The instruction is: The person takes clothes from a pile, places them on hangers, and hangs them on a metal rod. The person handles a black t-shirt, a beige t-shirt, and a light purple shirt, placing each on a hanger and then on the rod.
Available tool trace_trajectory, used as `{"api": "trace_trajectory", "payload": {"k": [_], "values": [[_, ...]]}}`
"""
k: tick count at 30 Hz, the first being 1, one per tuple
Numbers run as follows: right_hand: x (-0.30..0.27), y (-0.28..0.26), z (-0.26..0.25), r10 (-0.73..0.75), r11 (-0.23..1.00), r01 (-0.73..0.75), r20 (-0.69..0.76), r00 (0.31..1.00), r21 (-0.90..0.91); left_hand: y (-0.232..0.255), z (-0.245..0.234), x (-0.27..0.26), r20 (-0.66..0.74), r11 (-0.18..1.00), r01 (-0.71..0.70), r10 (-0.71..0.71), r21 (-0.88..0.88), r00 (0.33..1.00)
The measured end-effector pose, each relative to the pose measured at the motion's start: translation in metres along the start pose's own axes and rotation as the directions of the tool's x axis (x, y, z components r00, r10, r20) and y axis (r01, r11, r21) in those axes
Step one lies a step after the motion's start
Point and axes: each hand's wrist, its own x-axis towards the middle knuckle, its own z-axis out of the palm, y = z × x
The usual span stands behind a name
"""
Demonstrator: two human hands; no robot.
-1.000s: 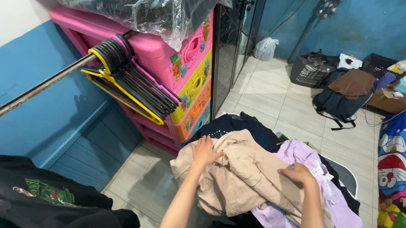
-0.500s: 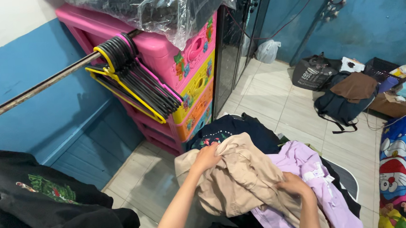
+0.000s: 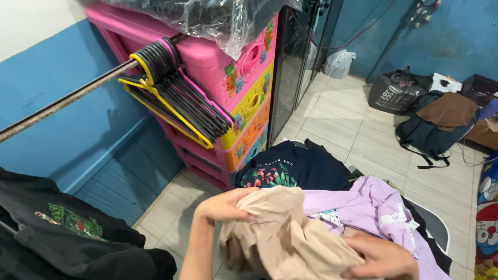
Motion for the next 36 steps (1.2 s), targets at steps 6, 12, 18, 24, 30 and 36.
{"api": "trace_trajectory", "payload": {"k": [6, 12, 18, 24, 30, 36], "values": [[-0.022, 0.037, -0.006, 0.164, 0.949, -0.095, -0.215, 0.963, 0.301, -0.005, -0.014, 0.006, -0.06, 0.995, -0.032, 0.026, -0.097, 0.998], [0.0, 0.162, -0.062, 0.321, 0.946, -0.22, -0.581, 0.748, 0.239, -0.091, -0.046, 0.056, -0.268, 0.998, 0.039, -0.051, -0.05, 0.962], [0.021, 0.211, -0.097, 0.179, 0.98, -0.172, -0.798, 0.575, 0.095, -0.153, -0.08, 0.085, -0.276, 0.993, 0.117, -0.12, -0.026, 0.954], [0.036, 0.2, -0.106, 0.012, 0.996, -0.086, -0.887, 0.462, -0.031, -0.171, -0.087, 0.102, -0.15, 0.963, 0.208, -0.234, -0.17, 0.961], [0.035, 0.18, -0.103, 0.005, 0.992, -0.119, -0.909, 0.418, -0.049, -0.169, -0.078, 0.113, -0.151, 0.869, 0.112, -0.209, -0.483, 0.966], [0.03, 0.151, -0.102, 0.091, 0.979, -0.201, -0.919, 0.384, 0.012, -0.131, -0.087, 0.124, -0.197, 0.874, 0.05, -0.164, -0.483, 0.967]]}}
